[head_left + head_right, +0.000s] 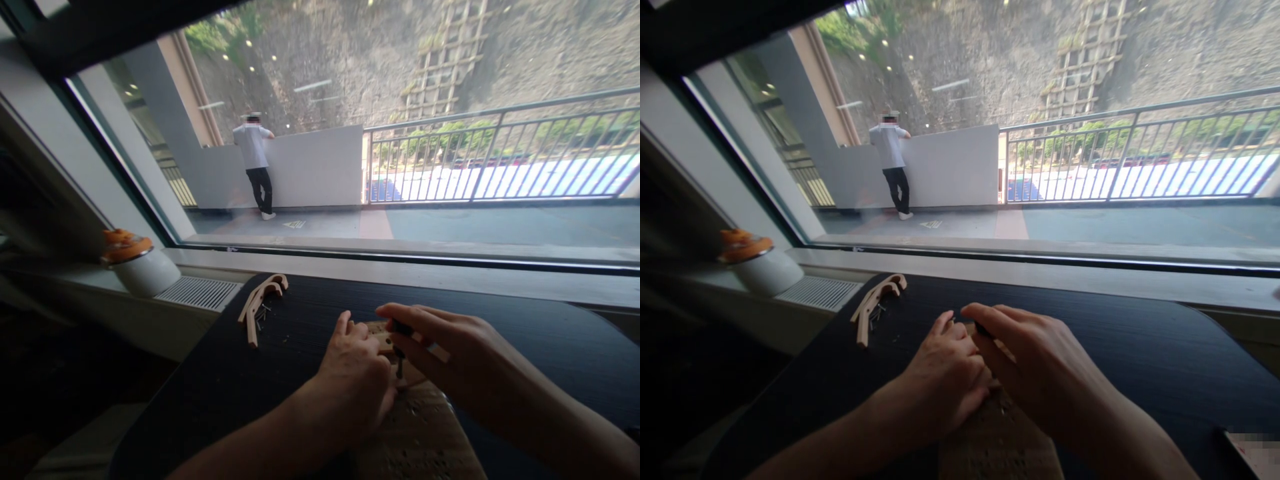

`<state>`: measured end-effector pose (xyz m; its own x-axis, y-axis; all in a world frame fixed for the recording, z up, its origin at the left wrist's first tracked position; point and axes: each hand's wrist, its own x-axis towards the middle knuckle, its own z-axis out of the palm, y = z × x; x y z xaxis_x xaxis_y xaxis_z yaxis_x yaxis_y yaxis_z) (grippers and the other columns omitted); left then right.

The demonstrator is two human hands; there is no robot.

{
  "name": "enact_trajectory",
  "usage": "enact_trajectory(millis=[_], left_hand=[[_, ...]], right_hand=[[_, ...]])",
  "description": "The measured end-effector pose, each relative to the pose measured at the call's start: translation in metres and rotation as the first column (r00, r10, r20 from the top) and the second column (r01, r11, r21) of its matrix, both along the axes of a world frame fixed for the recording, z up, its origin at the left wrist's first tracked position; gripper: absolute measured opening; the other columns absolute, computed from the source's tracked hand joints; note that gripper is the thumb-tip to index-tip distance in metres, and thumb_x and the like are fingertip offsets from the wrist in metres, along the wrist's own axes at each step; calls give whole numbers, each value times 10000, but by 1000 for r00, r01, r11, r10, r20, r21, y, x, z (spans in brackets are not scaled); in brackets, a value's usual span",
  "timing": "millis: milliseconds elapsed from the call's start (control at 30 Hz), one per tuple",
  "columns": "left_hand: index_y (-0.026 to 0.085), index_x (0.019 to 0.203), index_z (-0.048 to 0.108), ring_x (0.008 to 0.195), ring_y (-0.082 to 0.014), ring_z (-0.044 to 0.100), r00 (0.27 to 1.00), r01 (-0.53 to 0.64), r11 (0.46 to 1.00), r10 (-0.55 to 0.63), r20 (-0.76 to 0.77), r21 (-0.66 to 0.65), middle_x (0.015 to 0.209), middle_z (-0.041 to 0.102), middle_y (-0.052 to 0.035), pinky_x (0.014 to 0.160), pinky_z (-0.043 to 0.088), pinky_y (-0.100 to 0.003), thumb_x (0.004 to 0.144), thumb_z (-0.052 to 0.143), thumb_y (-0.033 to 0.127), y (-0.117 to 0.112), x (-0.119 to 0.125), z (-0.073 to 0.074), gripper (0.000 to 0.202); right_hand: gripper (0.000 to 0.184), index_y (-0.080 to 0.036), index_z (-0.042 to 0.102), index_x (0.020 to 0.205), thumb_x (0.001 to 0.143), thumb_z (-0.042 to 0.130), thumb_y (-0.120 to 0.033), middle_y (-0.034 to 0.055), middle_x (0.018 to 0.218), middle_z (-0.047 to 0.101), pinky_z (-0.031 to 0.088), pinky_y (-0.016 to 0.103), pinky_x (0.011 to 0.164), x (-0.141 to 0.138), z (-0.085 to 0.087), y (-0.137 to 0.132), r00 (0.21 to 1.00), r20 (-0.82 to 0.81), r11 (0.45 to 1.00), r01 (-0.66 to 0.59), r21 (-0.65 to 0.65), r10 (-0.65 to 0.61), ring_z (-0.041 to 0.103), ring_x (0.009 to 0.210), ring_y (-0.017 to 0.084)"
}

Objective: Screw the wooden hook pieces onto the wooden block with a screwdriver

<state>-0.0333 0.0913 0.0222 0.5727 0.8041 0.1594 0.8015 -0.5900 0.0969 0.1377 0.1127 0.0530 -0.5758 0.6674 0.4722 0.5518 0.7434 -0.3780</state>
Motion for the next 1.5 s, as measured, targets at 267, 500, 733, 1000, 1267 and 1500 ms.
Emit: enact_trajectory(millis=[267,500,733,1000,1267,1500], left_hand=[[175,838,697,983,-260,534,999,12,999,-9,-53,45,908,669,-54,1059,237,-555,849,530,366,0,-2,-2,254],[173,832,698,954,-257,536,998,-1,1000,3,-69,27,864,666,-51,1058,246,-544,823,564,390,0,0,2,255],[187,791,691,964,-259,535,999,2,998,1,-52,55,857,667,-50,1061,239,-535,864,500,377,0,-1,-1,279],[190,895,700,1003,-266,532,999,10,1000,-9,-44,20,939,676,-57,1054,234,-551,866,507,369,0,1,1,265],[179,836,697,976,-266,532,997,11,999,-8,-74,40,885,673,-50,1065,227,-552,832,561,389,0,0,0,250],[179,812,688,954,-257,532,997,7,1000,-5,-76,28,866,660,-50,1061,245,-543,822,570,391,0,0,2,243]], right_hand=[[326,-277,554,1222,908,470,-257,-8,937,719,471,189,582,6,0,4,999,0,998,52,19,-52,673,738,120],[250,-239,602,1107,894,490,-307,16,828,720,445,227,509,7,3,5,980,58,980,186,66,-190,649,598,140],[179,-228,557,1033,905,444,-279,7,783,704,386,234,458,0,1,1,963,123,967,227,113,-240,613,521,132],[368,-250,522,1242,878,467,-239,43,1036,688,506,234,651,0,-2,1,994,13,992,105,-75,-104,668,846,157],[398,-259,517,1281,885,477,-258,38,963,708,505,224,602,7,-4,4,998,8,991,70,-114,-69,674,751,149],[265,-246,529,1127,865,488,-240,-8,798,696,396,218,463,4,-1,3,966,130,974,223,34,-225,612,529,121]])
